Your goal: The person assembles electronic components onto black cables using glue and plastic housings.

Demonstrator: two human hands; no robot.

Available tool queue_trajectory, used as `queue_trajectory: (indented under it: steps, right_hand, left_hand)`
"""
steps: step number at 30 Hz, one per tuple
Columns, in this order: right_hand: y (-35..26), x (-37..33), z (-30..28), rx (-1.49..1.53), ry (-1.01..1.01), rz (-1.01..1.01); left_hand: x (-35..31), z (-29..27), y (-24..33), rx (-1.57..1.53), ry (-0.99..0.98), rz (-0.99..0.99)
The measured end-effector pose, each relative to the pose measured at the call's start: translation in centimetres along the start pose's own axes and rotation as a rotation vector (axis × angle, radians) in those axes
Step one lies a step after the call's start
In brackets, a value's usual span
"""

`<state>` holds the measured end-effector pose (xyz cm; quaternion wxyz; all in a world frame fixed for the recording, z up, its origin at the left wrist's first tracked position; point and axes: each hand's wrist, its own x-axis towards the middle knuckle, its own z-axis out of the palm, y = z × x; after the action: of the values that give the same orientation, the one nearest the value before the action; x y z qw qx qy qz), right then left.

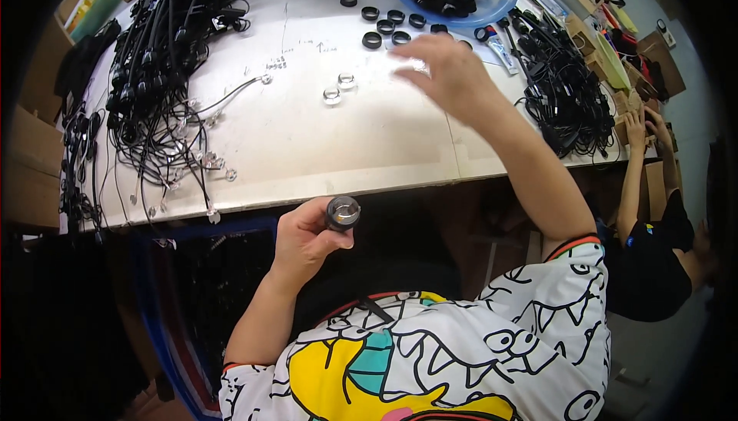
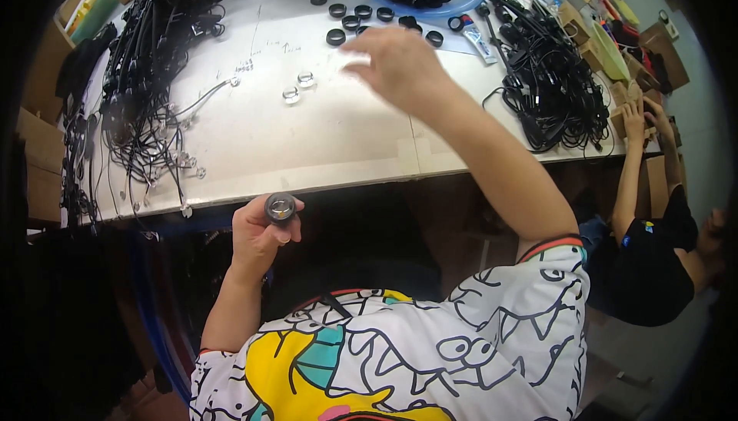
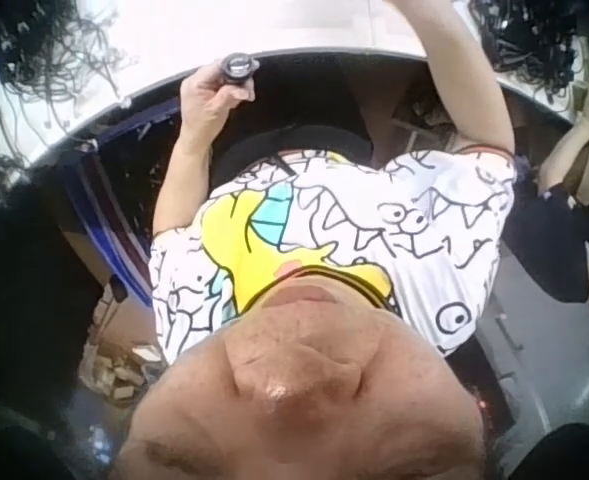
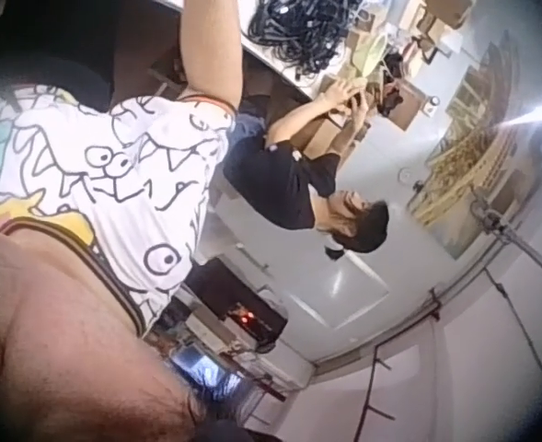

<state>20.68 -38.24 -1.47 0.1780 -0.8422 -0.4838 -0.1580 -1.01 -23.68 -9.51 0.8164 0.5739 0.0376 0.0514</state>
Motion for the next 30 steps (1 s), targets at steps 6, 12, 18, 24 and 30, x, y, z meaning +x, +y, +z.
queue_trajectory:
  steps: [6, 12, 18, 24, 30]
  right_hand:
    - [5.3, 3.6, 2.6, -0.406, -0.219, 0.128]
    - [2.2, 2.5, 1.1, 0.926, -0.588, 0.749]
    - [0.0, -0.2, 0.9, 1.044, -0.735, 0.936]
    - [-2.5, -2.1, 1.1, 0.347, -0.394, 0.264]
    - [-6.7, -2.8, -1.6, 0.720, -0.452, 0.326]
  left_hand:
    - [-0.4, -1.0, 0.2, -0.083, -0.074, 0.004]
    - [-0.6, -1.8, 0.1, -0.106, -0.079, 0.039]
    - [-0.3, -2.0, -0.2, -0.128, -0.131, 0.056]
    - [-0.9, -2.1, 0.0, -0.028, -0.160, 0.082]
    - [-1.3, -1.2, -0.4, 0.027, -0.084, 0.040]
